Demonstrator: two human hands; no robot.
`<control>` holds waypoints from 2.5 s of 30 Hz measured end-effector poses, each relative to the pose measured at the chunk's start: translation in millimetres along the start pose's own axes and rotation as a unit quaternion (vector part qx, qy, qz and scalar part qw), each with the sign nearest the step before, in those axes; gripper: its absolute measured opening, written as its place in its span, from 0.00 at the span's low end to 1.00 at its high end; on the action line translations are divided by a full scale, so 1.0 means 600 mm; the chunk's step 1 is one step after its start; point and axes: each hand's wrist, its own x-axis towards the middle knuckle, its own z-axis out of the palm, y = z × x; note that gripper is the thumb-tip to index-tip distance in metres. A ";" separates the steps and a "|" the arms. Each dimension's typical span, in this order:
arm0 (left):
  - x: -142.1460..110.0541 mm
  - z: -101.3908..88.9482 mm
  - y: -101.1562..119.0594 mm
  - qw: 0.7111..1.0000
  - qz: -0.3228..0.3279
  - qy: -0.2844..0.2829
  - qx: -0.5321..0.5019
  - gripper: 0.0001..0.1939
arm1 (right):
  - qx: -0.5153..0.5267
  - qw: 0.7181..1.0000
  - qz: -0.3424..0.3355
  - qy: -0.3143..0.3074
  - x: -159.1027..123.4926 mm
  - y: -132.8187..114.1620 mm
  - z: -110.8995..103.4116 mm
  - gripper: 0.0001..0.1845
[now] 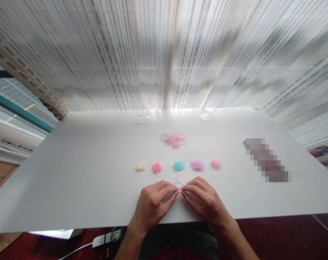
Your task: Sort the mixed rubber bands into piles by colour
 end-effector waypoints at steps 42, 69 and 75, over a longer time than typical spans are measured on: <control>0.005 -0.003 0.006 1.000 -0.026 0.014 -0.001 0.04 | 0.020 0.999 0.028 -0.002 -0.003 0.002 -0.003 0.05; -0.015 -0.113 -0.079 0.944 -0.144 0.164 0.246 0.08 | 0.042 0.997 0.057 -0.007 -0.004 0.004 -0.006 0.06; -0.008 -0.073 -0.020 0.983 -0.078 0.113 0.119 0.04 | 0.033 0.998 0.056 -0.003 -0.003 0.006 -0.005 0.07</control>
